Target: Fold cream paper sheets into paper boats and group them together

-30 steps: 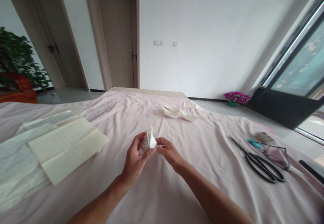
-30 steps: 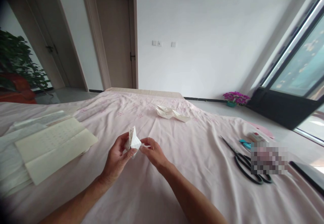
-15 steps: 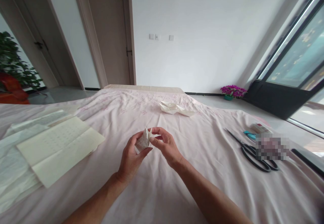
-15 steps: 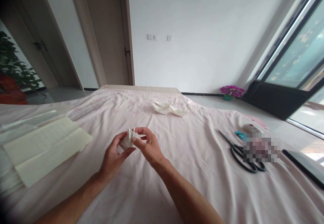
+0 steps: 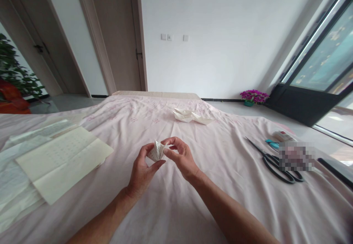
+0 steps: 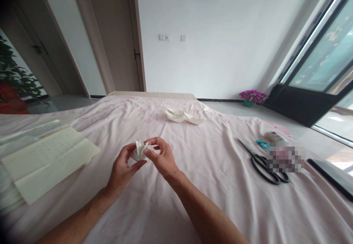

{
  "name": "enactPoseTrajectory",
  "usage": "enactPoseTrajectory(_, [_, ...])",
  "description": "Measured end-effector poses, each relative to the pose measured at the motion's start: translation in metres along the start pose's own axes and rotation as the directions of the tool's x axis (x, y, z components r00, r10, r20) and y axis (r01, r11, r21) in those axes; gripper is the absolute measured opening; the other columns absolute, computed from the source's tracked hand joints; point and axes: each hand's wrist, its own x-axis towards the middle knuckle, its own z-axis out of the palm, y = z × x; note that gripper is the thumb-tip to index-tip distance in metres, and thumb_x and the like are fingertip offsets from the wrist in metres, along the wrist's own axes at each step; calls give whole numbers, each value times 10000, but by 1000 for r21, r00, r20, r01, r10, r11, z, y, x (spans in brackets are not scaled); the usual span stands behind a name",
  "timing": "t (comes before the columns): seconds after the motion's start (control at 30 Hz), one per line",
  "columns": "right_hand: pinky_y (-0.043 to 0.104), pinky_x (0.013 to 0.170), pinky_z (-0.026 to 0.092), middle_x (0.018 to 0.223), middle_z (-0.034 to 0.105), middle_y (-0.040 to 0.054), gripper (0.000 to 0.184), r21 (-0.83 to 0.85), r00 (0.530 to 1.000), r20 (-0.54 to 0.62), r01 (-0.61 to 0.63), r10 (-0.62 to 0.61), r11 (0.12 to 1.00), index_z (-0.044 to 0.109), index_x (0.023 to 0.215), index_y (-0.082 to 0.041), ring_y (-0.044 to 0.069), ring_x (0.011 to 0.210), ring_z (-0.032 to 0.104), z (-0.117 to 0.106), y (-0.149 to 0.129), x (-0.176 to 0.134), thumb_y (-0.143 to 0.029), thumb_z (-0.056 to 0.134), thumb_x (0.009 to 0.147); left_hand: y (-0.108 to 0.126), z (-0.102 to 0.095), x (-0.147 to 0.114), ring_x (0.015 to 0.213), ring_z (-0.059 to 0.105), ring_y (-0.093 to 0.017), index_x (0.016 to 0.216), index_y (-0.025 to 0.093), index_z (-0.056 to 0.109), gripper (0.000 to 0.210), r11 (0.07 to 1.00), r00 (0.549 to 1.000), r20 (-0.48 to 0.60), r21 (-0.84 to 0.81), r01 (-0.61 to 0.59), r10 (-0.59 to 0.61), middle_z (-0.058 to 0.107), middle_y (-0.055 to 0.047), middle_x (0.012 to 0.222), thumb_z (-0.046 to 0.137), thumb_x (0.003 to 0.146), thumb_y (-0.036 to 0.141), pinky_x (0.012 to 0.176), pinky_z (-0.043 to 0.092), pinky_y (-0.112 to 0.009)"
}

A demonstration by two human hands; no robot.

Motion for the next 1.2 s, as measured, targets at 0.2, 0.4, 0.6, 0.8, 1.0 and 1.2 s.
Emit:
enactPoseTrajectory(0.2, [359,876,394,900,692,28,114,1,1000,-1,21,-21,1000,644,788,-211,212,909,608,-3,1,1,-309,667,736,1,0,0,1028,599,-227,1126,218,512,526,999,999,-30,44,-23,25,626,-53,1078,754,698,405,913,458,-371])
enactPoseTrajectory(0.4, [349,876,397,904,675,25,51,55,999,5,43,-43,998,631,748,-212,201,900,589,-4,5,1,-217,648,700,2,-1,-1,1063,590,-226,1116,223,505,503,993,998,-25,97,-61,64,631,-59,1110,747,711,397,926,450,-364])
enactPoseTrajectory(0.6, [339,837,404,874,670,22,68,108,998,20,64,-66,992,598,700,-208,195,860,578,-6,9,2,-172,644,665,1,-1,-2,1075,591,-231,1120,223,505,494,987,994,-31,131,-95,100,633,-66,1134,740,721,393,926,451,-365])
enactPoseTrajectory(0.8, [342,842,408,874,670,27,80,79,996,25,78,-80,994,598,705,-208,203,870,583,-9,9,1,-224,674,685,-1,-1,-2,1073,592,-232,1120,220,509,479,982,993,-26,148,-114,119,630,-74,1142,732,732,390,934,450,-375])
enactPoseTrajectory(1.0, [371,897,396,901,672,29,106,20,994,73,83,-84,996,632,786,-218,215,918,585,-14,10,2,-283,690,725,-1,-1,-1,1029,605,-229,1114,220,515,467,975,992,-35,190,-116,124,633,-65,1090,729,734,385,905,468,-371])
enactPoseTrajectory(1.2, [370,902,402,917,682,33,184,38,995,72,70,-73,997,624,793,-215,208,926,594,-14,12,3,-368,716,749,2,-1,-2,999,615,-223,1105,219,522,439,975,994,18,195,-106,105,643,-61,1063,722,744,368,880,477,-362])
